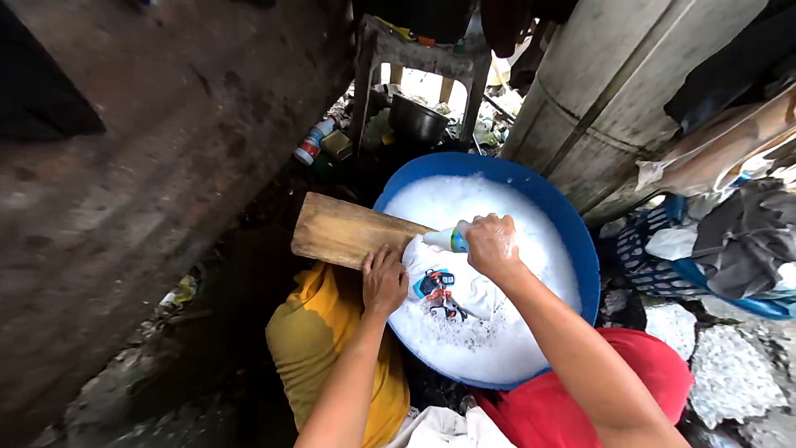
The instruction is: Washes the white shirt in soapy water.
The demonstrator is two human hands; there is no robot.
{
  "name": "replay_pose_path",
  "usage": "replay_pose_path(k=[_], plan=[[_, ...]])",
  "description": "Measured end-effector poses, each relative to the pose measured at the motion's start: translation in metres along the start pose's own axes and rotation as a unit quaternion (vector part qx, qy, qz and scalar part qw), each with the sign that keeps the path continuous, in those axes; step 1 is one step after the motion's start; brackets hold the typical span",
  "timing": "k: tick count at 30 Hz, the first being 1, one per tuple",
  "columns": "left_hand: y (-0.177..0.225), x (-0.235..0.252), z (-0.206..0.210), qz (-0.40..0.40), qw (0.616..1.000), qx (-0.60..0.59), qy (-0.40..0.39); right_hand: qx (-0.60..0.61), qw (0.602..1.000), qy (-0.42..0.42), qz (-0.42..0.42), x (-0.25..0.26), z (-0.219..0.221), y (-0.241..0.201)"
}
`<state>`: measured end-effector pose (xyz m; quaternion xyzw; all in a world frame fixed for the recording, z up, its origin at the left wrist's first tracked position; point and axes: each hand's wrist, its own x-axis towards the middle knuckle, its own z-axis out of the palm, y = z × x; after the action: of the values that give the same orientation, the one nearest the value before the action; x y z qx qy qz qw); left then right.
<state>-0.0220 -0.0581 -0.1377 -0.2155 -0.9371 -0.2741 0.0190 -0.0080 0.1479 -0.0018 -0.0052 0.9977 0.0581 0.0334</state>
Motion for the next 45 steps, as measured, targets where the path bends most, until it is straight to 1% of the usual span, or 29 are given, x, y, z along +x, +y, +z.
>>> replay_pose_path(k=[4, 9, 13, 19, 29, 38, 45], plan=[[0.001, 0.000, 0.000, -0.003, 1.000, 0.008, -0.009, -0.008, 1.000, -0.012, 0.011, -0.002, 0.000, 0.002], [0.002, 0.000, 0.000, 0.004, 1.000, 0.010, -0.002, -0.018, 0.998, -0.041, 0.032, -0.004, 0.000, 0.009], [0.002, 0.000, -0.002, 0.000, 1.000, -0.004, -0.008, -0.006, 0.998, -0.048, 0.041, -0.004, 0.002, 0.014], [0.003, 0.001, -0.003, -0.005, 1.000, 0.001, -0.014, -0.019, 0.997, -0.064, 0.047, -0.003, 0.004, 0.015], [0.003, 0.000, -0.001, -0.005, 1.000, 0.003, -0.012, -0.035, 0.996, -0.061, 0.050, -0.003, 0.004, 0.017], [0.002, 0.000, 0.000, -0.002, 1.000, 0.008, -0.013, -0.046, 0.994, -0.100, 0.018, -0.014, -0.003, 0.008], [0.001, 0.000, 0.000, 0.002, 1.000, -0.002, -0.007, -0.039, 0.993, -0.111, 0.016, -0.021, -0.006, 0.007]])
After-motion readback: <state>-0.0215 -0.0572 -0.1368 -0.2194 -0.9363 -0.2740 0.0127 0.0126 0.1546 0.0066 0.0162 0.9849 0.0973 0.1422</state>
